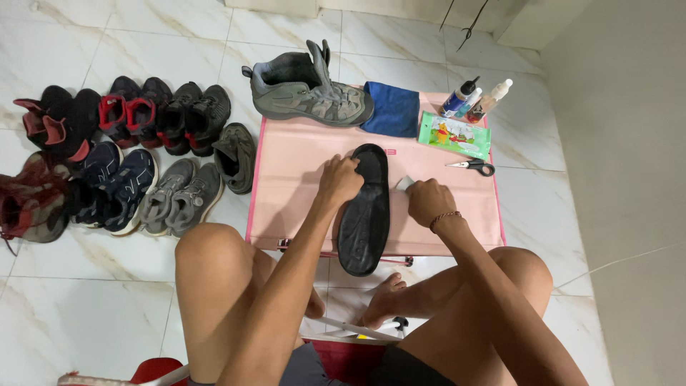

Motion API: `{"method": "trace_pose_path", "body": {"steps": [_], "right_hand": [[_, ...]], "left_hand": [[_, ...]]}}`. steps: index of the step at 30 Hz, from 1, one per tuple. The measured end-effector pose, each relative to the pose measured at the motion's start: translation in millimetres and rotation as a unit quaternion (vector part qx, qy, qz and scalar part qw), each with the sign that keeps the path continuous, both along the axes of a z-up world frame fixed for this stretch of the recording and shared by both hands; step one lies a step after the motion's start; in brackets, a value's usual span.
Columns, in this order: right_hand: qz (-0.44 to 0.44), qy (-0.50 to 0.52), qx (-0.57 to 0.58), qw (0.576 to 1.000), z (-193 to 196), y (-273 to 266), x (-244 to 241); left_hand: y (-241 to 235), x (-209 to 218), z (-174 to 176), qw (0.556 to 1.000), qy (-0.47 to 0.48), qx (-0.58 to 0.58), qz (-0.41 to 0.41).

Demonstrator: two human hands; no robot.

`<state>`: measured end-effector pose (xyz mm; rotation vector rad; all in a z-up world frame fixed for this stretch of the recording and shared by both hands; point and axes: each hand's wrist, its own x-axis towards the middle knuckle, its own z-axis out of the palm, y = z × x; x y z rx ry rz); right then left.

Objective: The person sits on a low stool and scrubs a black shoe insole with a brush. They repeatedly rub the insole surface, flip it over, and continue scrubbing different areas.

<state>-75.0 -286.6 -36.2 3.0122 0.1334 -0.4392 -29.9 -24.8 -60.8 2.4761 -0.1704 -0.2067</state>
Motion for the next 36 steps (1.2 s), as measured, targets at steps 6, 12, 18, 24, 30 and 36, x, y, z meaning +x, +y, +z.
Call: {"method": "trace_pose_path", "body": {"steps": [6,12,18,24,30,36], "right_hand": [[-0.114,-0.076,0.222,0.965,57,32,7],[-0.225,0.048,0.484,0.844,78,60,-9],[-0.116,-0.105,0.710,0.686,158,89,3],[-0.124,-0.131,0.715,0.675,131,81,11],[-0.125,-0.210,0.656,0.714,81,64,13],[-0.195,-0.185,0.707,0.655,70,56,14]], "left_hand": [[-13,-24,65,0.977,-0.046,-0.166,0.125],[-5,-20,125,0.925,-0.141,-0.293,0.199],[-15,2,197,0.883,-0.231,-0.396,0.103],[-30,2,145,0.865,-0.132,-0.475,0.095],[-28,-15,144,0.842,-0.120,-0.522,0.063],[-29,-41,171,0.881,-0.097,-0.463,-0.002]]}}
